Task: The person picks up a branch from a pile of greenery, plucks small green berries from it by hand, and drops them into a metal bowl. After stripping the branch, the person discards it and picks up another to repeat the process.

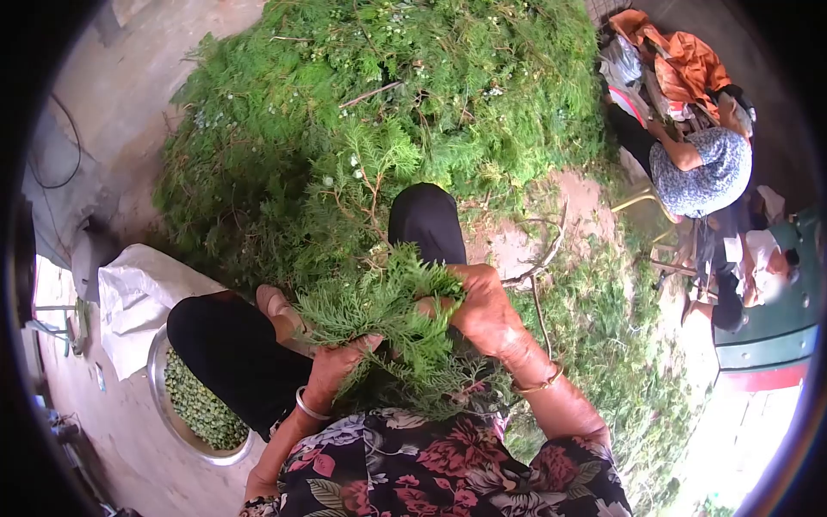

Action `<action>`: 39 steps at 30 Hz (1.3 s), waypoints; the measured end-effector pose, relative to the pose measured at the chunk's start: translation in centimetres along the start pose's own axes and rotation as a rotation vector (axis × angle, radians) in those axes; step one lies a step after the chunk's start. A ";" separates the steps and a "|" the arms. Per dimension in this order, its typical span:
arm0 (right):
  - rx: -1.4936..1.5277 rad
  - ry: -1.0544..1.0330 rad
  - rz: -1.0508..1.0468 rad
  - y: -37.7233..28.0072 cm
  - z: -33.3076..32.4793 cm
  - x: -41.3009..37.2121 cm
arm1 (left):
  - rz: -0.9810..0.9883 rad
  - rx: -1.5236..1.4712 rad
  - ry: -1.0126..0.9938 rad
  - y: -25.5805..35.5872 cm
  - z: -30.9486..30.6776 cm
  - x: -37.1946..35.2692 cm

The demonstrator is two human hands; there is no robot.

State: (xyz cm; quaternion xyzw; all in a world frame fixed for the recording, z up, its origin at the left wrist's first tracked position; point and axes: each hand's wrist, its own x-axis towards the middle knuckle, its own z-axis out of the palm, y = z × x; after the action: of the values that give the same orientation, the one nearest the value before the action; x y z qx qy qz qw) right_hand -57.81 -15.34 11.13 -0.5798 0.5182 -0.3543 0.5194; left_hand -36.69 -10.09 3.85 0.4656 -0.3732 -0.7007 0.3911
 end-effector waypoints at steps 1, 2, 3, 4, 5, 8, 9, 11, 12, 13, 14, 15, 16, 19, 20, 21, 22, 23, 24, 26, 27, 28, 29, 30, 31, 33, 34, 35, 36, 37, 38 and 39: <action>0.023 0.019 0.005 0.0 0.0 0.2 | 0.005 -0.067 -0.012 -0.2 0.0 0.0; 0.024 0.020 0.006 -0.3 0.0 0.2 | 0.011 -0.135 -0.022 -0.3 -0.1 0.1; 0.099 0.023 0.039 -0.9 0.0 0.1 | 0.009 -0.134 -0.022 -0.1 0.0 0.1; 0.174 0.024 0.074 -1.2 0.0 0.0 | 0.033 -0.179 -0.024 0.1 0.1 0.1; 0.133 0.036 -0.006 -0.4 -0.1 0.1 | 0.056 -0.226 -0.025 0.3 0.3 0.1; 0.375 0.213 0.246 -0.6 -1.2 0.9 | 0.278 0.112 0.008 0.2 0.9 0.6; 0.327 0.273 0.313 -0.4 -2.3 1.3 | 0.277 0.110 0.018 0.1 0.8 1.1; 0.559 0.381 0.259 0.0 -3.9 2.0 | 0.935 0.691 -0.098 -0.2 0.5 2.3; 0.650 0.386 0.228 -0.3 -4.5 2.1 | 0.935 0.688 -0.088 0.2 0.7 2.0; 0.644 0.379 0.230 -0.5 -4.8 2.3 | 0.897 0.935 -0.064 0.8 1.2 1.5; 0.624 0.388 0.167 -0.7 -5.0 2.5 | 0.846 1.180 -0.041 1.1 1.7 1.1; 0.604 0.397 0.103 -0.9 -5.1 2.7 | 0.956 1.190 -0.009 0.8 2.0 1.4; 0.598 0.392 0.104 -1.2 -5.1 3.0 | 0.955 1.186 -0.001 0.7 2.3 1.4; 0.632 0.389 0.072 -2.4 -4.3 4.0 | 0.986 1.320 -0.130 0.6 2.9 1.4; 0.631 0.380 0.071 -2.7 -3.8 4.5 | 0.985 1.322 -0.120 0.3 3.1 1.4; 0.700 0.320 0.111 -3.0 -3.4 5.1 | 0.987 1.297 -0.162 0.0 3.2 1.5; 0.768 0.257 0.153 -3.4 -2.8 5.7 | 0.989 1.271 -0.200 -0.3 3.3 1.7; 0.805 0.309 0.190 -3.8 -1.5 6.5 | 0.986 1.273 -0.185 -0.5 3.2 1.9; 0.803 0.301 0.193 -4.3 -0.2 7.0 | 0.980 1.252 -0.214 -0.8 3.2 2.1; 0.846 0.118 0.198 -5.9 2.0 7.3 | 0.976 1.221 -0.261 -0.9 3.2 2.1; 0.816 0.083 0.229 -7.0 2.6 7.1 | 0.982 1.227 -0.191 -0.5 3.0 2.0; 0.815 0.096 0.232 -7.6 2.5 6.6 | 0.986 1.231 -0.122 -0.2 2.8 1.8; 0.574 0.005 0.196 -8.0 2.5 6.2 | 0.987 1.217 -0.036 0.3 2.8 1.5; 0.331 -0.085 0.160 -8.1 2.5 5.7 | 0.987 1.210 -0.045 0.4 2.6 1.4; 0.049 -0.037 0.098 -7.9 2.7 4.9 | 1.004 1.183 0.001 0.6 2.5 1.4; -0.120 -0.076 0.099 -7.3 1.8 3.3 | 0.995 1.203 0.056 0.5 2.3 1.3; -0.283 -0.119 0.094 -6.9 1.3 2.5 | 0.994 1.200 0.055 0.5 2.3 1.3; -0.291 -0.159 0.042 -6.3 0.9 1.8 | 0.988 1.232 0.064 0.5 2.3 1.2; -0.289 -0.156 0.048 -6.1 0.8 1.0 | 0.982 1.265 0.069 0.4 2.4 1.2; -0.414 -0.177 0.061 -5.8 0.8 0.3 | 0.979 1.264 0.061 0.2 2.4 1.3; -0.538 -0.200 0.075 -5.6 0.7 -0.3 | 0.953 1.257 0.067 0.0 2.5 1.4; -0.539 -0.232 0.106 -5.4 0.6 -0.7 | 0.929 1.251 0.074 -0.1 2.5 1.5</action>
State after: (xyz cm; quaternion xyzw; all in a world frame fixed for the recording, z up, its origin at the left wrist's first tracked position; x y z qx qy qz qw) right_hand -56.16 -14.93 16.33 -0.7056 0.5604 -0.1076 0.4201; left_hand -39.50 -11.01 3.97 0.4184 -0.8425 -0.1084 0.3214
